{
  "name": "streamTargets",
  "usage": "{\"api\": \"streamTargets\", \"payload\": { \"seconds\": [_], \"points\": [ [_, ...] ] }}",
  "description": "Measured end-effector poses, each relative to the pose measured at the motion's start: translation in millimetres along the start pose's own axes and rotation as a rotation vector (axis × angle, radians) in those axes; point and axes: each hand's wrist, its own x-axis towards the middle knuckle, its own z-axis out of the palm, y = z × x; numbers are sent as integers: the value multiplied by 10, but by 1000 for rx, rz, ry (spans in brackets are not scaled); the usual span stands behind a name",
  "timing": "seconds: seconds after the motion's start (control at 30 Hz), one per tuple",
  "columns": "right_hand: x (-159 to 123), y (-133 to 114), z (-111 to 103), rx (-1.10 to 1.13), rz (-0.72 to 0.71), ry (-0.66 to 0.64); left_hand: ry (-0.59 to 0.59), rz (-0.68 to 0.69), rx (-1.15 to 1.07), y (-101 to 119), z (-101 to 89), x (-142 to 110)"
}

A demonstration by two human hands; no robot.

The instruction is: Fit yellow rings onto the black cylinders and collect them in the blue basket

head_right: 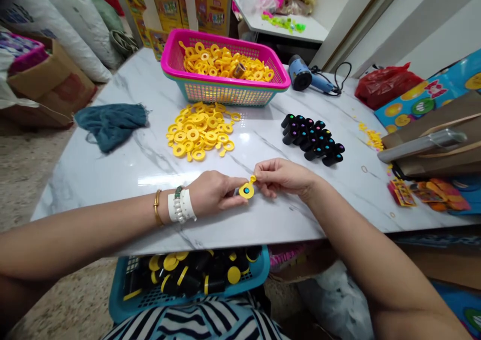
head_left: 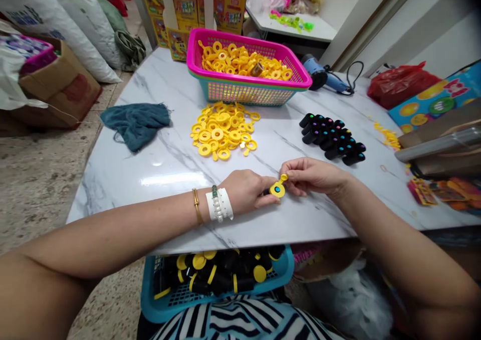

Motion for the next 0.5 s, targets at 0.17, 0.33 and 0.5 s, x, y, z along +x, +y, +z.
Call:
{"api": "streamTargets", "payload": {
  "seconds": [0.17,0.33,0.5],
  "points": [
    [121,-166,5,-213,124,-125,16,-1,-61,-8,27,14],
    [117,-312,151,-345,131,-105,17,-35,-82,-8,28,45],
    [13,-274,208,-331,110,-95,36,-52,-112,12,22,17]
  ]
}}
